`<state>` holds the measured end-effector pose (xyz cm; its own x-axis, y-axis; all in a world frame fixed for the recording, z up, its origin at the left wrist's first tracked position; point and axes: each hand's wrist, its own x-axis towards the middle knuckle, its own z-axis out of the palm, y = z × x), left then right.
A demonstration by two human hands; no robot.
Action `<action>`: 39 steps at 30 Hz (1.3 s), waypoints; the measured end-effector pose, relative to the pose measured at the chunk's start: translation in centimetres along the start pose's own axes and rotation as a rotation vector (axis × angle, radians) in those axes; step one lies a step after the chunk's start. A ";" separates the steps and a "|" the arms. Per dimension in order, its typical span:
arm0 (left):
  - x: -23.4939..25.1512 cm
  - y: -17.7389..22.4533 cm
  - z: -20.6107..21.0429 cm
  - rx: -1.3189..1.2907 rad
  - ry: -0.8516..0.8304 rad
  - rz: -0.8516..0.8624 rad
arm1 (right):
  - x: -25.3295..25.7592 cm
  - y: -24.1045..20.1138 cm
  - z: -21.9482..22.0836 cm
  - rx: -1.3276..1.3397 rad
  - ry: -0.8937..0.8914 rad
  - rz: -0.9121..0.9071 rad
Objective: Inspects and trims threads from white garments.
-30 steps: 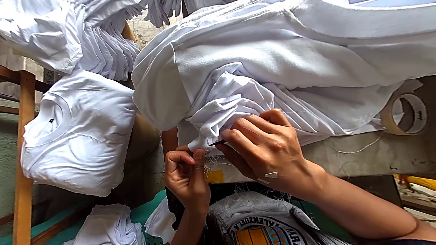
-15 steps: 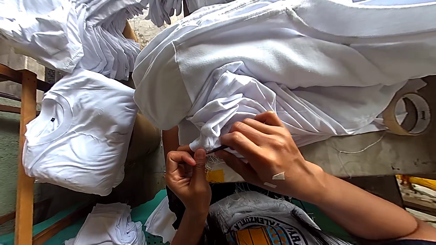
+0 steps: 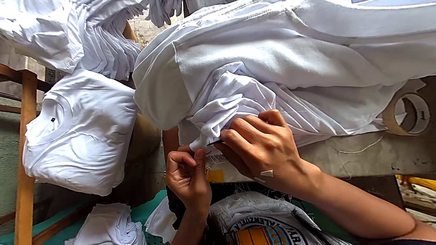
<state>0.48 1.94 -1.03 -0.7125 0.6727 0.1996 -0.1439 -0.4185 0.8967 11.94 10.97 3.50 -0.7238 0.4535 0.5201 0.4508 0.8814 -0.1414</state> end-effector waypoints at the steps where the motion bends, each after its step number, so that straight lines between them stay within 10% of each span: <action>1: 0.0 0.0 0.0 0.001 0.000 0.002 | 0.0 0.1 0.0 0.043 -0.003 0.000; 10: 0.0 0.0 0.1 0.055 -0.004 0.019 | 0.0 0.1 0.6 0.164 -0.145 0.043; 22: -0.2 0.1 0.2 -0.025 -0.029 0.035 | 0.3 -1.1 1.8 0.261 0.210 -0.068; 28: -0.1 0.0 0.3 0.028 0.019 0.005 | 0.0 0.2 -2.9 0.802 0.284 0.102; 39: -0.2 0.0 0.3 -0.030 -0.032 -0.037 | -0.5 -0.8 1.4 0.392 0.205 -0.013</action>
<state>0.87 1.95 -0.92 -0.6840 0.7070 0.1798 -0.1903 -0.4108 0.8916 11.24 10.20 2.17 -0.5917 0.4415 0.6746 0.1812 0.8881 -0.4224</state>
